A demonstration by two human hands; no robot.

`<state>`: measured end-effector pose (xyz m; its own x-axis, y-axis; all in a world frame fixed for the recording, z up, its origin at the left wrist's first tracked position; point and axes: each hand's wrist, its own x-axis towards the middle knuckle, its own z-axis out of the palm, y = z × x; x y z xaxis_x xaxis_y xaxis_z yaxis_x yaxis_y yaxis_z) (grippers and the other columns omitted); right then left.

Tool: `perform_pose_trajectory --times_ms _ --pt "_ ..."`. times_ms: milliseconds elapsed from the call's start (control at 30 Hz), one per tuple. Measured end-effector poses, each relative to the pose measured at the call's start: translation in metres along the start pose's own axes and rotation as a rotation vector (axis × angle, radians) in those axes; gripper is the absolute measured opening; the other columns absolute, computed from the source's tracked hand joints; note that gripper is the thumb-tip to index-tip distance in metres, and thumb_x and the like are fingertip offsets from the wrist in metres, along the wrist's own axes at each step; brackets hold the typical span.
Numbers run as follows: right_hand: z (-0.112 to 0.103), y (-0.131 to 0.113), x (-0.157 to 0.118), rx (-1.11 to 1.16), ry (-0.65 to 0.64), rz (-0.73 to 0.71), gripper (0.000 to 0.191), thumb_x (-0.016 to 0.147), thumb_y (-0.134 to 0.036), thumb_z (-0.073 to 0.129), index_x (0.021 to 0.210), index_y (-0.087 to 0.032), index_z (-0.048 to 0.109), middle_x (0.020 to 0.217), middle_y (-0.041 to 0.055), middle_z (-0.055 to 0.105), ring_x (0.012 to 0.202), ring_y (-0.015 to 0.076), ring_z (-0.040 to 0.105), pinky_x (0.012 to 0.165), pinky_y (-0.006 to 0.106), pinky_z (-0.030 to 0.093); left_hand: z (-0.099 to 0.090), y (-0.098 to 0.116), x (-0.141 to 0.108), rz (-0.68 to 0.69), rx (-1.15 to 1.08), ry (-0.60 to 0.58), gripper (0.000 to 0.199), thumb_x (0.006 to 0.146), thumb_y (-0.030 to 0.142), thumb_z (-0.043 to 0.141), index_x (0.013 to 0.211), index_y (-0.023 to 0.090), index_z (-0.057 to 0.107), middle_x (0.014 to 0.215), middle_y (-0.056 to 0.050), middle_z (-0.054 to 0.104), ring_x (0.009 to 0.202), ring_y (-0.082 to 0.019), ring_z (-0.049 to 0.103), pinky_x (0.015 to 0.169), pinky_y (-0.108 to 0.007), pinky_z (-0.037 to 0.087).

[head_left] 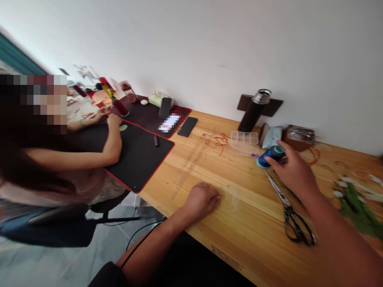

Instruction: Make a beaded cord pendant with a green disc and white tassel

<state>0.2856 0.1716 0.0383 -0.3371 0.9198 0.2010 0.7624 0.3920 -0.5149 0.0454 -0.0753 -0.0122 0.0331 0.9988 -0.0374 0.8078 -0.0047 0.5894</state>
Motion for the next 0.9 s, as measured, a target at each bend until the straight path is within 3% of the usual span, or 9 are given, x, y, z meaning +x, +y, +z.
perform_pose_trajectory --times_ms 133,267,433,667,900 --pt "0.002 -0.004 -0.002 0.085 0.064 -0.012 0.074 0.095 -0.053 0.07 0.159 -0.019 0.061 0.134 0.0177 0.078 0.095 0.0316 0.073 0.093 0.048 0.059 -0.005 -0.001 -0.006 -0.012 -0.014 0.073 0.033 0.11 0.031 0.057 0.086 0.02 0.077 0.082 -0.008 0.075 0.085 -0.024 0.07 0.086 -0.037 0.051" --pt "0.004 0.001 0.002 0.132 0.011 -0.012 0.062 0.099 -0.043 0.068 0.157 -0.021 0.065 0.137 0.0156 0.078 0.096 0.0305 0.073 0.098 0.049 0.059 -0.015 -0.01 -0.006 -0.055 -0.04 0.083 0.039 0.111 0.036 0.052 0.084 0.021 0.077 0.082 -0.008 0.076 0.083 -0.025 0.07 0.082 -0.038 0.051" --pt "0.001 0.003 0.001 0.187 -0.048 0.003 0.067 0.099 -0.037 0.068 0.164 -0.023 0.059 0.13 0.0141 0.08 0.095 0.0305 0.073 0.096 0.049 0.059 -0.034 -0.026 -0.008 -0.114 -0.038 0.112 0.041 0.107 0.047 0.051 0.092 0.024 0.082 0.089 -0.009 0.082 0.086 -0.028 0.075 0.083 -0.04 0.056" --pt "0.001 0.004 -0.001 0.204 -0.063 0.028 0.065 0.1 -0.039 0.067 0.164 -0.026 0.059 0.117 0.0115 0.081 0.088 0.0297 0.071 0.092 0.048 0.059 -0.069 -0.053 -0.022 -0.295 -0.01 0.202 0.042 0.099 0.058 0.054 0.092 0.027 0.081 0.101 -0.007 0.088 0.101 -0.032 0.08 0.091 -0.04 0.058" --pt "0.003 0.004 -0.002 0.221 -0.045 0.017 0.063 0.1 -0.038 0.068 0.161 -0.026 0.06 0.125 0.0116 0.081 0.085 0.0277 0.071 0.09 0.047 0.059 -0.091 -0.083 -0.051 -0.514 -0.037 0.273 0.046 0.091 0.065 0.058 0.097 0.028 0.085 0.105 -0.003 0.09 0.102 -0.032 0.084 0.082 -0.032 0.06"
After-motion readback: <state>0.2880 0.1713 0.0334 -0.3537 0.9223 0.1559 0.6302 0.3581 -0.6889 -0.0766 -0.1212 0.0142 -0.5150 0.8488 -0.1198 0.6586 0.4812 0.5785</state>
